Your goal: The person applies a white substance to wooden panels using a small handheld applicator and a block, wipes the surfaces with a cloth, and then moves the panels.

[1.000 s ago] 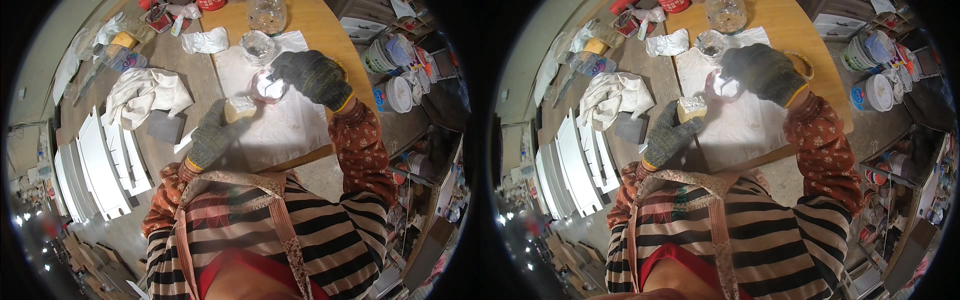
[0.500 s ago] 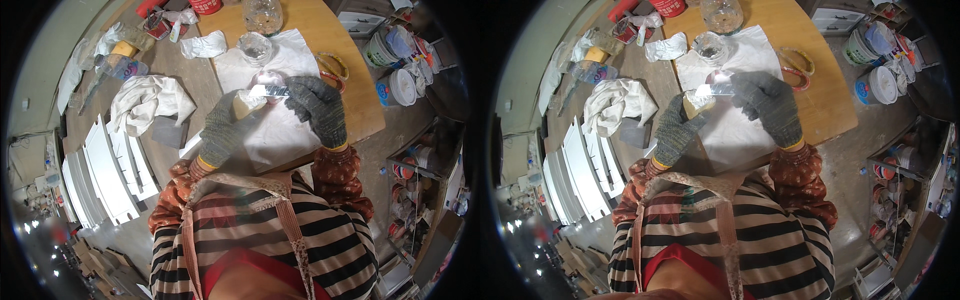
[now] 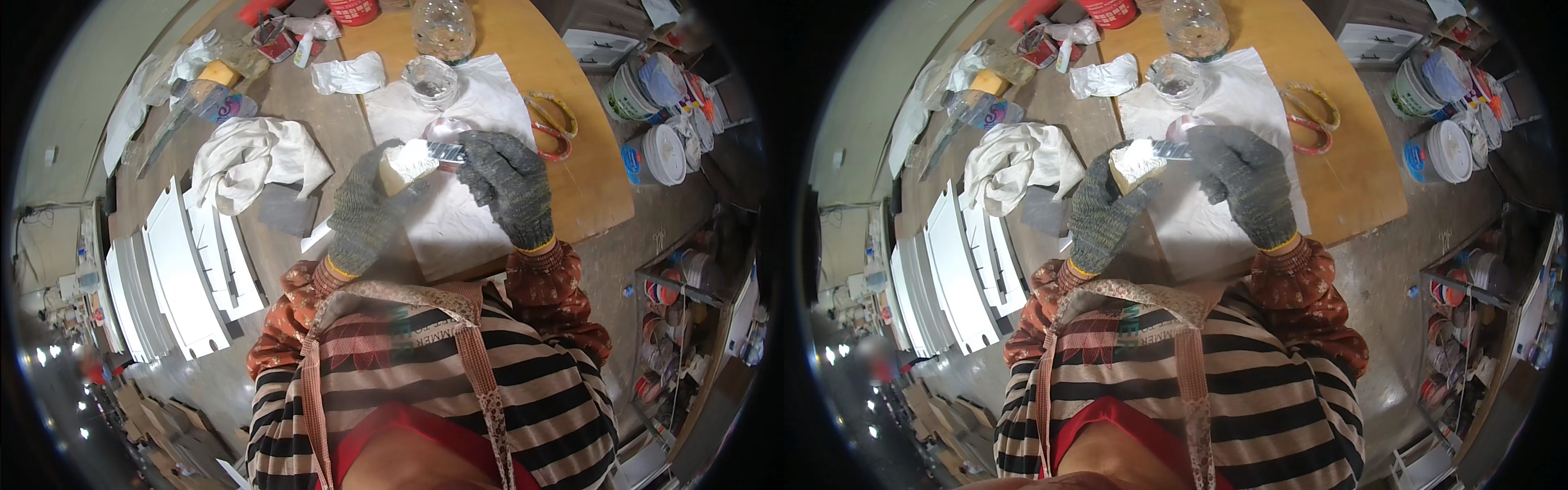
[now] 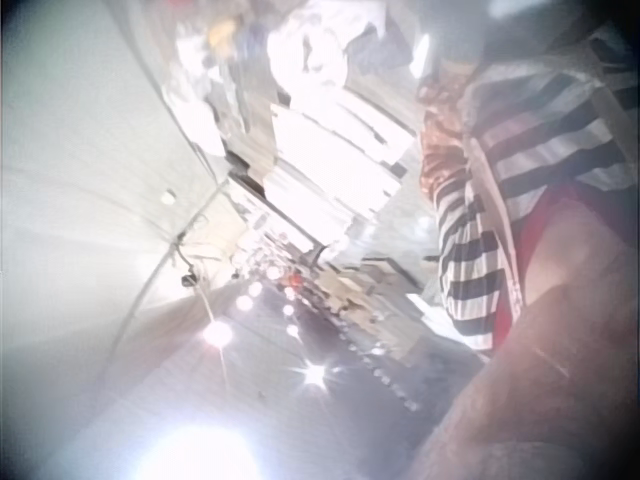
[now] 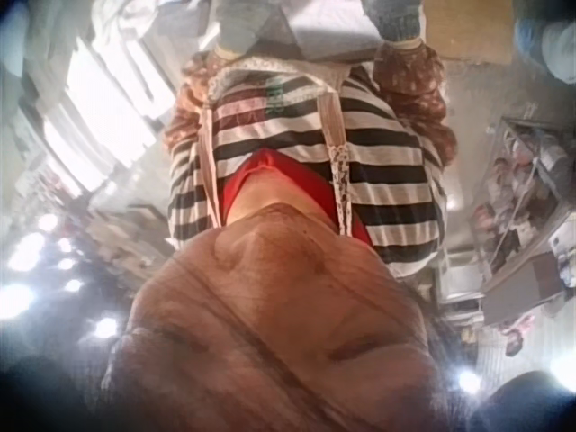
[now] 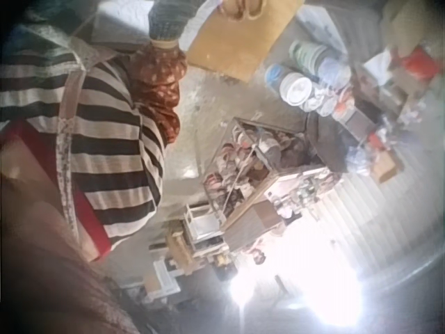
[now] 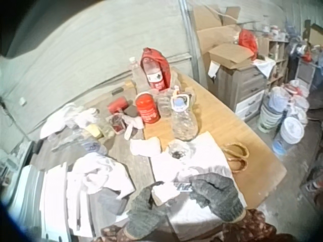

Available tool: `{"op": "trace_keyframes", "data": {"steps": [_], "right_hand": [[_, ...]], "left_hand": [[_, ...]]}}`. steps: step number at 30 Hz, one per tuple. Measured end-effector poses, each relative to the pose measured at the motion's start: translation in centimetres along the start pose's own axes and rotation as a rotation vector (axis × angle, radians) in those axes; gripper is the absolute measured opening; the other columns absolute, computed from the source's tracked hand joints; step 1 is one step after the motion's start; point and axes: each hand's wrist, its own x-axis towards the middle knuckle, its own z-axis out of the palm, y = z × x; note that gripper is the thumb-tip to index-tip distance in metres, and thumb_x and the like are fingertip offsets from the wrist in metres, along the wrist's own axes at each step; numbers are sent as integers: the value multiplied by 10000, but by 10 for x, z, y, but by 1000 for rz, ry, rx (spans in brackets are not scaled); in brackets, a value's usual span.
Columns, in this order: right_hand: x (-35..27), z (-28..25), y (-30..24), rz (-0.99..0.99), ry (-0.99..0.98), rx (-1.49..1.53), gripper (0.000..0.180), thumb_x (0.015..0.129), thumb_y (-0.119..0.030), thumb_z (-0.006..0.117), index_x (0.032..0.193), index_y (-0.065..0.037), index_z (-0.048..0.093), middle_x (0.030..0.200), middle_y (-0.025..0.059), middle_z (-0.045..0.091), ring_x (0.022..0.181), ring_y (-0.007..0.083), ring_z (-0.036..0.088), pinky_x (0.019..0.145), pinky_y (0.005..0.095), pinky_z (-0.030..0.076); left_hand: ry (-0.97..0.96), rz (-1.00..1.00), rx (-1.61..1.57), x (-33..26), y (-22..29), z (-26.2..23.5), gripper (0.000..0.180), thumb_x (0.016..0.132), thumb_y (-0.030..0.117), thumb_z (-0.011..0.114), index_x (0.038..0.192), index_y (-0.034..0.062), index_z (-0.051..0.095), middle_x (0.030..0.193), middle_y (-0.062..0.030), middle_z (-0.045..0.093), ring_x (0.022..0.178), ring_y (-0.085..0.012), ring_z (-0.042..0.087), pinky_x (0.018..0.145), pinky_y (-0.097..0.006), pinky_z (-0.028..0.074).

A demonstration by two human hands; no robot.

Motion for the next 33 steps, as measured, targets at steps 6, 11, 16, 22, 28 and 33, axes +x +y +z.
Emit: {"op": "trace_keyframes", "data": {"steps": [6, 11, 16, 22, 28, 33], "right_hand": [[4, 15, -15, 122, -17, 272, 195, 908, -111, 606, 1053, 17, 629, 791, 52, 615, 588, 81, 529, 507, 209, 431], [6, 17, -16, 42, 28, 163, 195, 910, -104, 589, 1051, 29, 610, 785, 56, 621, 595, 93, 550, 527, 221, 461], [1, 16, -5, -693, -20, -629, 252, 859, -107, 624, 1109, -99, 654, 974, 53, 681, 685, 178, 616, 609, 292, 498], [-13, 18, -8, -953, -156, -1011, 349, 756, -89, 688, 1104, -111, 673, 1032, 58, 681, 871, 214, 637, 728, 346, 495], [-15, 11, -15, -893, -91, -861, 263, 776, -63, 692, 1038, -58, 674, 964, 95, 687, 743, 193, 657, 646, 297, 515], [-8, 24, 2, -146, -36, -145, 258, 820, -60, 690, 1052, 24, 616, 808, 163, 670, 644, 160, 650, 538, 238, 514]], "left_hand": [[46, -23, -45, -6, 5, -8, 518, 801, 97, 733, 1259, 12, 508, 1162, -108, 618, 1049, -173, 603, 894, -298, 495], [121, -13, 84, -8, -1, -14, 503, 796, 152, 763, 1220, 7, 535, 1101, -94, 641, 1000, -165, 619, 860, -293, 507], [89, -59, -53, -9, 11, -24, 449, 809, 141, 747, 1189, 2, 551, 1021, -81, 662, 907, -149, 636, 795, -284, 521], [44, -109, -149, -8, 5, -38, 440, 819, 132, 731, 1192, -10, 544, 1028, -100, 661, 904, -147, 637, 787, -284, 524], [62, -80, -106, -9, -4, -39, 501, 811, 134, 735, 1238, -9, 514, 1089, -113, 648, 959, -161, 633, 824, -292, 521], [55, 10, 15, -13, 7, -38, 514, 794, 177, 760, 1229, 13, 542, 1099, -107, 647, 987, -165, 628, 834, -295, 516]]}}
